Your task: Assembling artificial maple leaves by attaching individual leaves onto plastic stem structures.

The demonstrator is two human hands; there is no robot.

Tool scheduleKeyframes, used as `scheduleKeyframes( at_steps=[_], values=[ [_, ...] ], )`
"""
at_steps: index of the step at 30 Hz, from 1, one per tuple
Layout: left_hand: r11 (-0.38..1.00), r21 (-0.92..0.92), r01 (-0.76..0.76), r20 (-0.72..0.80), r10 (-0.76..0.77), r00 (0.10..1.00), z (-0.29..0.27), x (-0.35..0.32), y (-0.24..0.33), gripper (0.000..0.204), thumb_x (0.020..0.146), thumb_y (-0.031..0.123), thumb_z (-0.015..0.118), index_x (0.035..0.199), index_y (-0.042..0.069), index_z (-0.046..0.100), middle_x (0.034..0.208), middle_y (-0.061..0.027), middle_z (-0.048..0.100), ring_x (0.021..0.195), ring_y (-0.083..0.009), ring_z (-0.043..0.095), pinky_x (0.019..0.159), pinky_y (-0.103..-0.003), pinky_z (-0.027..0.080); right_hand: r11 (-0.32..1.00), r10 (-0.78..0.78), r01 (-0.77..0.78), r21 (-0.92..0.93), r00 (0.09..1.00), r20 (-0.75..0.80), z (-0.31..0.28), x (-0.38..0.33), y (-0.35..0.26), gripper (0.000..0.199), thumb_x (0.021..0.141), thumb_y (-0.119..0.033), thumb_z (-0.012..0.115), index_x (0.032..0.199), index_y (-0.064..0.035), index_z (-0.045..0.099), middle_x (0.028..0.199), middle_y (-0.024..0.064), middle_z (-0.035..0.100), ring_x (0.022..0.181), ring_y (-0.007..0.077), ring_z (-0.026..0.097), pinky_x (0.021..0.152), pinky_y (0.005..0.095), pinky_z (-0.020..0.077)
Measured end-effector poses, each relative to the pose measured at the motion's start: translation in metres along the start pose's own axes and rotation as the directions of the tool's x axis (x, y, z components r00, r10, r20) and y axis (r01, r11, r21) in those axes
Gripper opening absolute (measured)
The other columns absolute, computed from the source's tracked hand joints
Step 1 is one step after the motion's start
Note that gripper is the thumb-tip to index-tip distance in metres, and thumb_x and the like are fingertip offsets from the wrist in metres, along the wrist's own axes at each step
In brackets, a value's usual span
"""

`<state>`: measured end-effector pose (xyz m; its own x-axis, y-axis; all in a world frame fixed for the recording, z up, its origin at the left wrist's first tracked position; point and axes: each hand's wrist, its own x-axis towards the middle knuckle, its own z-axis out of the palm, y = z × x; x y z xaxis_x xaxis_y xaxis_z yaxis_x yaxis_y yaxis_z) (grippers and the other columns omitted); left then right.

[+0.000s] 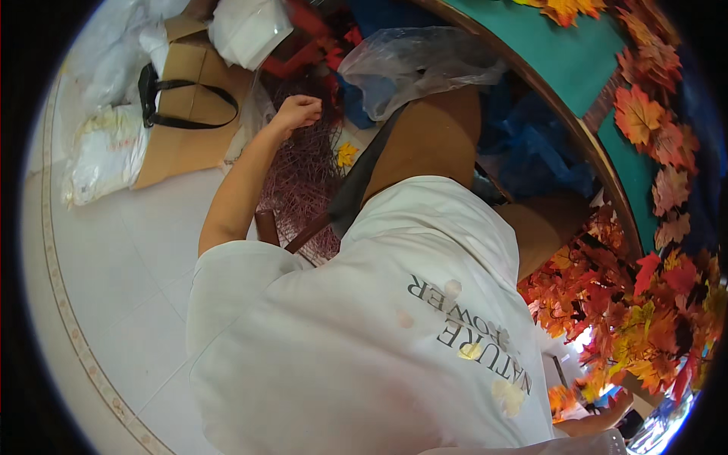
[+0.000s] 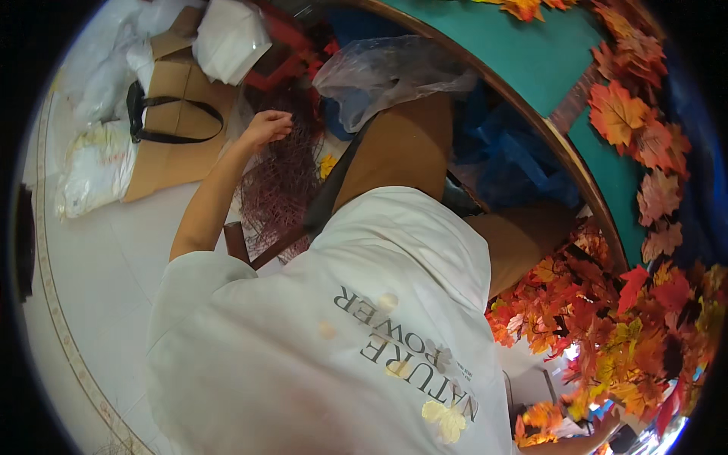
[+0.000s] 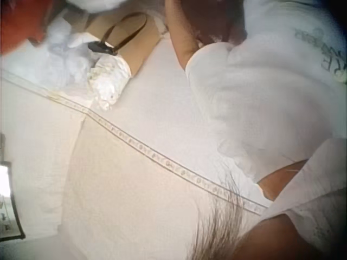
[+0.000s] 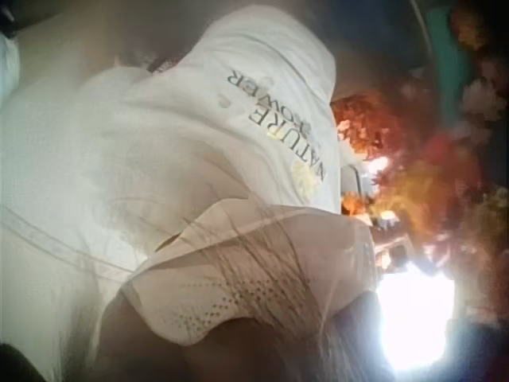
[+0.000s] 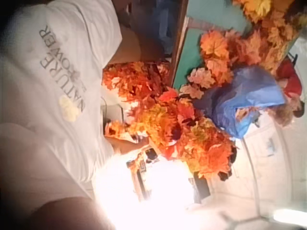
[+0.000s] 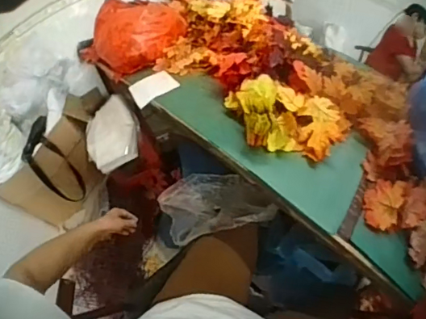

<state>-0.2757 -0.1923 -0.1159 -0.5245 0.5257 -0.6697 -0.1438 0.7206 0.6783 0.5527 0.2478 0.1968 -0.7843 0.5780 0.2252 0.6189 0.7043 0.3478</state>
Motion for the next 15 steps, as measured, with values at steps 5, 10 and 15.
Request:
scheduleKeyframes(
  at_steps=[5,10,15],
  values=[
    [0.947,0.243,0.210,0.060,-0.231,0.971,-0.046,0.007,-0.084,0.025,0.083,0.021,0.063,0.102,0.005,0.064,0.080,-0.0034,0.064,0.072,-0.0174,0.061,0.067,-0.029,0.050,0.994,-0.070,0.054,-0.097,0.982,-0.173,-0.003,0.035,-0.029,0.014,0.083,-0.012,0.057,0.087,-0.0021,0.066,0.069,0.0080,0.066,0.065,0.0182,0.065,0.052,0.0274,0.0500],
    [0.663,0.745,-0.071,0.106,-0.012,0.994,-0.051,0.034,-0.140,0.040,0.075,0.023,0.066,0.111,0.007,0.063,0.097,-0.0135,0.066,0.093,-0.0362,0.059,0.085,-0.038,0.047,0.973,-0.165,0.103,-0.205,0.934,-0.317,-0.009,0.096,-0.089,0.010,0.082,-0.008,0.059,0.085,-0.0014,0.066,0.068,0.0085,0.065,0.065,0.0192,0.065,0.051,0.0269,0.0503],
    [0.446,0.890,-0.099,0.155,-0.092,0.984,-0.047,0.051,-0.182,0.045,0.079,0.023,0.065,0.120,0.008,0.057,0.118,-0.0193,0.055,0.118,-0.0324,0.044,0.098,-0.038,0.040,0.937,-0.268,0.127,-0.326,0.861,-0.433,-0.025,0.153,-0.158,0.006,0.081,-0.005,0.061,0.083,-0.0007,0.065,0.067,0.0091,0.065,0.065,0.0203,0.065,0.049,0.0265,0.0505]
  ],
)
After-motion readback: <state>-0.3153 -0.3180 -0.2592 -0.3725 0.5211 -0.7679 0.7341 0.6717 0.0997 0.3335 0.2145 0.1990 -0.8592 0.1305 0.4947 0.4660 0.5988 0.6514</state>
